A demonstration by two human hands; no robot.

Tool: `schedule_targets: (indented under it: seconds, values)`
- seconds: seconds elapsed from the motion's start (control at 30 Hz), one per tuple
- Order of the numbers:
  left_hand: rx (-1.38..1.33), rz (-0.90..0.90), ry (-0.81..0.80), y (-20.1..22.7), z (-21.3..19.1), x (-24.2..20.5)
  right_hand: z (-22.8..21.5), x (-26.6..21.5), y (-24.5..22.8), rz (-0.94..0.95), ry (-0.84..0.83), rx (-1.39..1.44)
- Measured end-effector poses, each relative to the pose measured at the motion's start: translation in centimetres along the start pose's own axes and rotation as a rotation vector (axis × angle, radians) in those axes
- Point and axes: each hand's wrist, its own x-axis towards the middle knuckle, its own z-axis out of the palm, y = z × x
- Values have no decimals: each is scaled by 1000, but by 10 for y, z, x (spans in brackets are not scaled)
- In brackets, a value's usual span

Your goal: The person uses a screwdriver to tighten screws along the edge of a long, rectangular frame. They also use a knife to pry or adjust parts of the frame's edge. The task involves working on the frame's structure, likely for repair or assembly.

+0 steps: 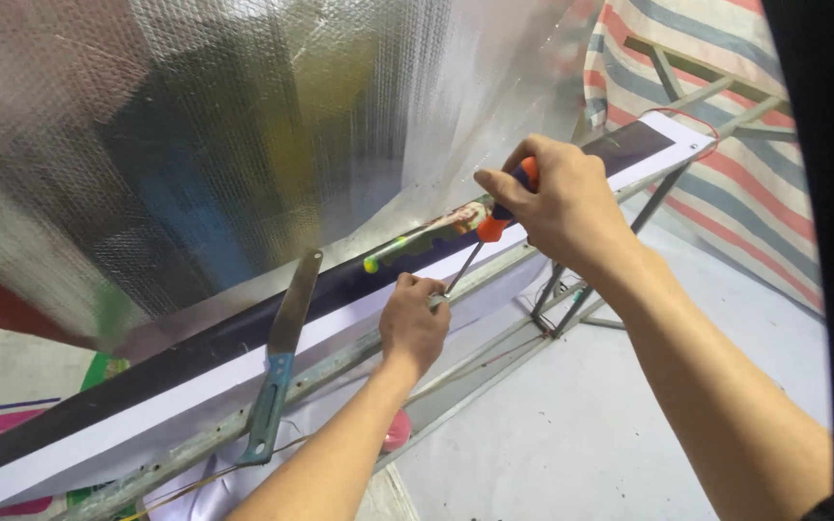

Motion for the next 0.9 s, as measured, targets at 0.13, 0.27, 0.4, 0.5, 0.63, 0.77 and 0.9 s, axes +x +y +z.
schedule_targets:
  seconds: [0.13, 0.27, 0.4, 0.5, 0.63, 0.77, 0.9]
  values:
    - [-22, -7, -8, 2, -1, -1, -16, -10, -19, 46, -105, -51]
    - [-14, 14, -10, 9, -8, -5, -16, -14, -35, 96, -183, -39]
    - [-40, 24, -26, 5, -4, -1, 0, -13, -24, 127, 25, -74]
    - [-52, 18, -21, 5, -11, -3, 3, -14, -27, 109, -32, 33]
    - [-71, 60, -37, 0, -12, -2, 1, -22, -49, 110, -164, 106]
    - [-77, 89, -54, 1, -15, -3, 9, -21, -43, 202, -3, 33]
    - [-68, 125, -45, -2, -15, -2, 7, -18, -45, 192, -71, 148]
